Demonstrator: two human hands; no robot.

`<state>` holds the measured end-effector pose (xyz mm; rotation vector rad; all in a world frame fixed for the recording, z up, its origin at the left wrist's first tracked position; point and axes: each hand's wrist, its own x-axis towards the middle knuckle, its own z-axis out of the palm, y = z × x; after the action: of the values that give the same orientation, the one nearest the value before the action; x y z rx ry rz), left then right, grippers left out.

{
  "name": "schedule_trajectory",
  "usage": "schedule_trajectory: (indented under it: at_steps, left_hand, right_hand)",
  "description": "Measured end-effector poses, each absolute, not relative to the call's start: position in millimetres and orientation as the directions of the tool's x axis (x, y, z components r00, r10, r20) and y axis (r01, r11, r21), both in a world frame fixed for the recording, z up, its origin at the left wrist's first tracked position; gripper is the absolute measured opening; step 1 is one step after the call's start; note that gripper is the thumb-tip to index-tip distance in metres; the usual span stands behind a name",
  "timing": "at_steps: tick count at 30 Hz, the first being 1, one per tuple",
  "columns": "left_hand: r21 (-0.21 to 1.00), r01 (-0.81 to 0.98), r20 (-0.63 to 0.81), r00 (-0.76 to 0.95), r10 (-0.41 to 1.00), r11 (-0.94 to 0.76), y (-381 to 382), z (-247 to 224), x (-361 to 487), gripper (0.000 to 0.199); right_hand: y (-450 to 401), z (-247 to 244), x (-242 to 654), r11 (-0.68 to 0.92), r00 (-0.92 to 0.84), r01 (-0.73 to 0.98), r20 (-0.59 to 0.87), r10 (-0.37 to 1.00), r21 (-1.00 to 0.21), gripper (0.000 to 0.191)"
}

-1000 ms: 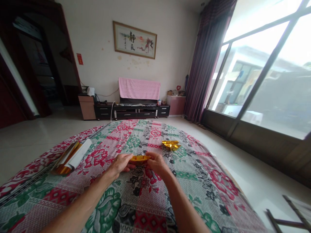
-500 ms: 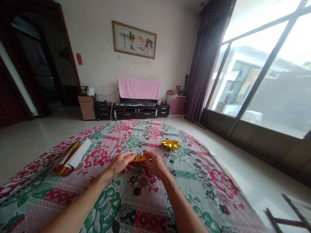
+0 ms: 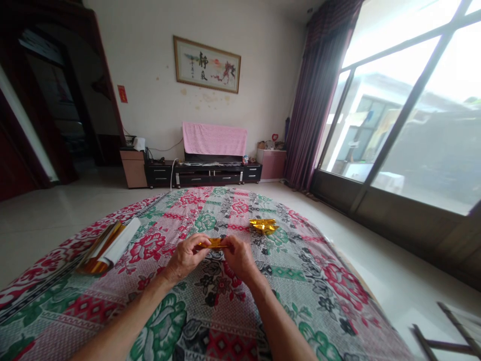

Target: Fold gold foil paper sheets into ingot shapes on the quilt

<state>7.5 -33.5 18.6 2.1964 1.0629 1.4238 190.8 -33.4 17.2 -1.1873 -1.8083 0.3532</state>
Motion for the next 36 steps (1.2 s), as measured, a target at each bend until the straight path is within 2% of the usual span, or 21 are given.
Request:
schedule_trajectory:
  at_steps: [7,12,15,36]
  left_hand:
    - [0.590,0.433,0.664,0.221,0.715,-0.681,-31.7,15.8,6.8,0.008]
    - [0.575,0.440,0.678,0.216,0.703,-0.690,-32.9,18.2,7.4,0.008]
    - [0.568,0.437,0.692,0.205,0.692,-0.697,-32.7,18.6,7.7,0.009]
    - [0.546,0.463,0.690,0.225,0.688,-0.699,-33.8,20.8,7.8,0.010]
  right_hand:
    - [-30.3,12.1,189.9,0.534,-0.134,0.532,0.557,0.819,-0.657,0.010]
    - [-31.8,15.1,188.9,0.657,-0.183,0.427,0.653,0.735,-0.621,0.012]
    - [-34.5,19.2,188.2,0.680,-0.206,0.397,0.662,0.720,-0.617,0.008]
    - [-36.5,21.9,187.2,0.706,-0.270,0.421,0.664,0.697,-0.569,0.012]
